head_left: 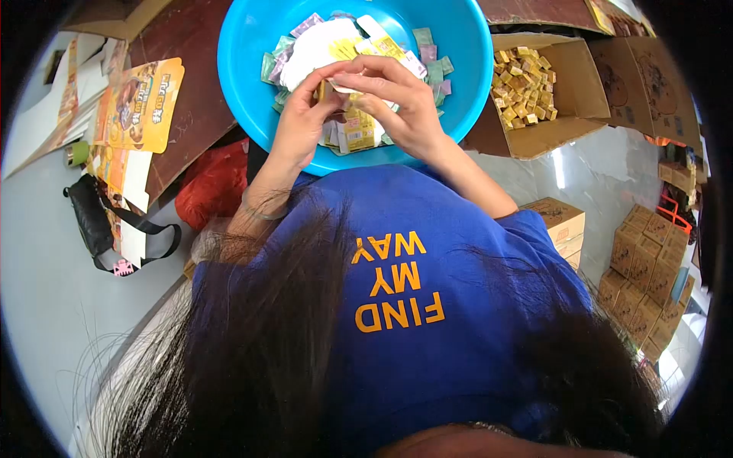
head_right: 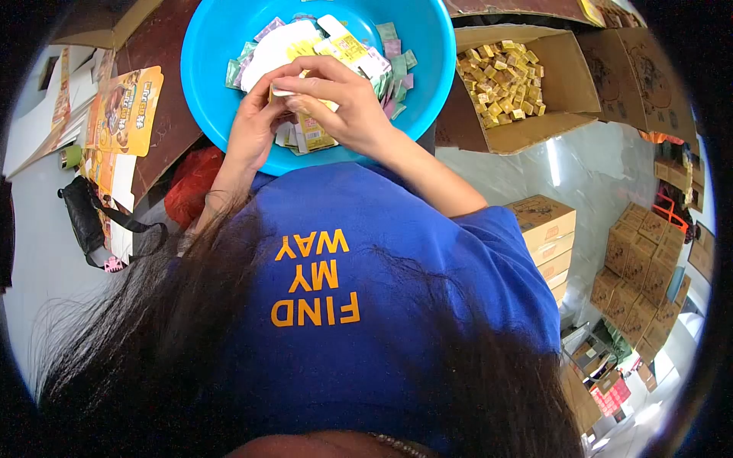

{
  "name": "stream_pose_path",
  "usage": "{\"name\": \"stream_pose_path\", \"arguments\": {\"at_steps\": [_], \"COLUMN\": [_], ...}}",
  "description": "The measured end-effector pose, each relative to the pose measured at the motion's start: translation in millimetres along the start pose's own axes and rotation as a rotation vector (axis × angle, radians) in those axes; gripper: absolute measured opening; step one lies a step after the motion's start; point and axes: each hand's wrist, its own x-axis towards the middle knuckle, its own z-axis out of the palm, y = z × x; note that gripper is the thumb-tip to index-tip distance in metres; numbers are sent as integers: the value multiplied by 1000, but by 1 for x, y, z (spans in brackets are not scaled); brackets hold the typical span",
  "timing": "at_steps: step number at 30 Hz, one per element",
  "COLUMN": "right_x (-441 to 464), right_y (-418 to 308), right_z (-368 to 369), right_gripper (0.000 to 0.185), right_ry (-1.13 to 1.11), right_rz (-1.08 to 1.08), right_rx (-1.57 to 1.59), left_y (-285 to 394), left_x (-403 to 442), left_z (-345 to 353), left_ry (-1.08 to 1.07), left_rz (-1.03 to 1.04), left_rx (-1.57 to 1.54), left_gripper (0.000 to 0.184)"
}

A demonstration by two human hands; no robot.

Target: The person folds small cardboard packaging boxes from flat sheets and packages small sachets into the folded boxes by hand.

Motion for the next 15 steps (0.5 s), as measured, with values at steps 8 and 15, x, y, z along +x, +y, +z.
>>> {"name": "stream_pose_path", "arguments": {"at_steps": [8,15], "right_x": [2,13], "right_y": [10,9], "right_z": [8,1], "right_gripper": [32,28], "right_ry": [-30,-20], "right_rz": [-259,-207], "right_rx": [-370,-302], "left_y": [13,19], "left_x": [1,-1], "left_z": [-4,-12], "left_ry": [-167,-277], "left_rz": [30,75], "left_rx": [-423,-377], "left_gripper": [50,55]}}
